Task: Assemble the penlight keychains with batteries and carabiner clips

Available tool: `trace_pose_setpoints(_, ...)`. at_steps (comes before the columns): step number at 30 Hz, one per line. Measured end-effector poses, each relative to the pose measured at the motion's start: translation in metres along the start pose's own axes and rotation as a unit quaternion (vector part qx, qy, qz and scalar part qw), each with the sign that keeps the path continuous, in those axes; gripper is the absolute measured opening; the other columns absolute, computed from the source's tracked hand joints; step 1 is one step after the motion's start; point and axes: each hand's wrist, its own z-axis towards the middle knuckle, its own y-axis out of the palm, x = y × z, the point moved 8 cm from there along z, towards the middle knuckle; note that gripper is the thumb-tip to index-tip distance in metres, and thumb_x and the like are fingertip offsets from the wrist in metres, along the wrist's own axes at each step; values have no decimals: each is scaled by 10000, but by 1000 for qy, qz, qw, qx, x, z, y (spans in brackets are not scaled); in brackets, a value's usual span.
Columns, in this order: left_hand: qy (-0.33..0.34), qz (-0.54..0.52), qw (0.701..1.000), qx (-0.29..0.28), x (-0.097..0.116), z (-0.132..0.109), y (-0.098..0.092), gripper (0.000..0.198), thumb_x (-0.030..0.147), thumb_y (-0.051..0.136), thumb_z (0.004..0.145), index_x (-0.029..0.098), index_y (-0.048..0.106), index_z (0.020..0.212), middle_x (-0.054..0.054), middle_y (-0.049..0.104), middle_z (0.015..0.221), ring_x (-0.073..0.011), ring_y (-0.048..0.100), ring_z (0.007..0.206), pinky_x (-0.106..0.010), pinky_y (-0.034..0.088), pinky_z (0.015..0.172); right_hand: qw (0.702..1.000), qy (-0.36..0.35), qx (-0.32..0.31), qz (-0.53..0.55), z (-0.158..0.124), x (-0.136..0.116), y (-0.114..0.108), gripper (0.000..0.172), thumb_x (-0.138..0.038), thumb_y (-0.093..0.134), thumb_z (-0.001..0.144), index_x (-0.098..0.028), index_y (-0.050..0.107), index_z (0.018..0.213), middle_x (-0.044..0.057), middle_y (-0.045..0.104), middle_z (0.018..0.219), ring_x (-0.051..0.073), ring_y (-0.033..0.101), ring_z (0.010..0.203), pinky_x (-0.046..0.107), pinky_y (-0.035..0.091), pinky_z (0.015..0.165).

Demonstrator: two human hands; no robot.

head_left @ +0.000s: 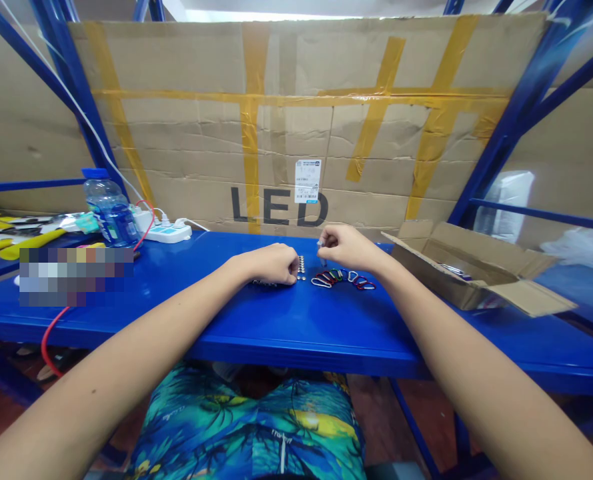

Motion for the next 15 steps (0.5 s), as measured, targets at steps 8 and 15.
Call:
trace_pose_setpoints(8, -11, -38, 999, -32, 4, -4, 0, 71, 213, 630, 698, 177, 671, 743, -19, 681, 744, -154, 591, 700, -253, 417, 615, 995, -4, -18, 101, -2, -5, 2, 121, -132, 586, 741, -188, 529, 832, 24, 662, 725, 157, 615, 679, 282, 465, 643)
trace_pose_setpoints(15, 30, -79, 993, 87, -1, -3, -22, 138, 230, 582, 786, 153, 694, 812, -25, 699, 736, -117, 593, 646, -249, 423, 624, 991, -42, -31, 125, 1, -5, 3, 84, -162, 586, 798, -182, 570, 878, 53, 662, 876, 167, 609, 821, 308, 497, 771)
